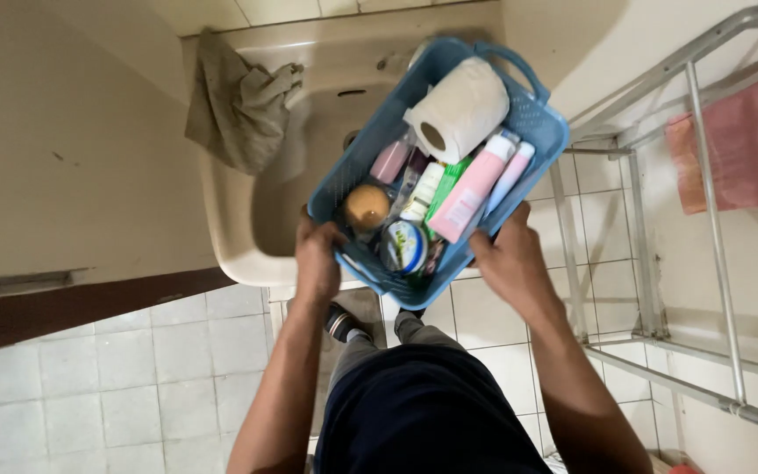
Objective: The person moves a blue basket of toiletries from the floor to a sink, then transfers a small tub, a wrapped sponge, a roll of toilet paper, and a pink bottle one by one onto the toilet tank. The person returns to the basket between each item and places each object on the tank.
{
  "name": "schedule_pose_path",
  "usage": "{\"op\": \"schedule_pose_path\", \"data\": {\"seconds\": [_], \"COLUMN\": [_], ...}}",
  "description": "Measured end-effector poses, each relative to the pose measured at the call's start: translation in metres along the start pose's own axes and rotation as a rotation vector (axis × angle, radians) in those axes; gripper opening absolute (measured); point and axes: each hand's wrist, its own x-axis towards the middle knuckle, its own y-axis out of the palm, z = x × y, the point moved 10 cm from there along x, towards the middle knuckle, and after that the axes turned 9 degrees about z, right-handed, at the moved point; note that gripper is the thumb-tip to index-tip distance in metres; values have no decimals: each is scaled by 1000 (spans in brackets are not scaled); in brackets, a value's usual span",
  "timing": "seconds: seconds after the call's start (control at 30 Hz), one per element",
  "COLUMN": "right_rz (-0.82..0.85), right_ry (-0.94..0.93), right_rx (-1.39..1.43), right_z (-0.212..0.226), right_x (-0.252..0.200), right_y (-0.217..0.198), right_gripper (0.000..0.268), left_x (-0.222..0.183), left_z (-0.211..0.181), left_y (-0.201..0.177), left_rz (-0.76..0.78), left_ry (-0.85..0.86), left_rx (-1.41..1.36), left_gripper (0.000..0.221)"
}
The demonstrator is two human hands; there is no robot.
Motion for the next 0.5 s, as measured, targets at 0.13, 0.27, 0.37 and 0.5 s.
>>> {"op": "schedule_pose_path", "data": {"seconds": [0.13,0.27,0.37,0.5], "right_rz": [38,147,134,-8], "right_ry": [-143,-81,-60,43], "right_rx": [162,199,249,542], "right_z": [11,-13,-33,-59], "right_x": [-16,-19,-12,3], "right_y": [32,69,77,61], "right_gripper": [75,64,63,62], "left_x": [27,50,57,79], "left_z": [29,7,-39,-61], "left_y": [-72,-97,-84,-86], "left_rz": [56,195,256,396], "left_ry": [-24,-58,-99,24], "left_rx": [18,531,355,293], "left_gripper": [46,18,33,45]}}
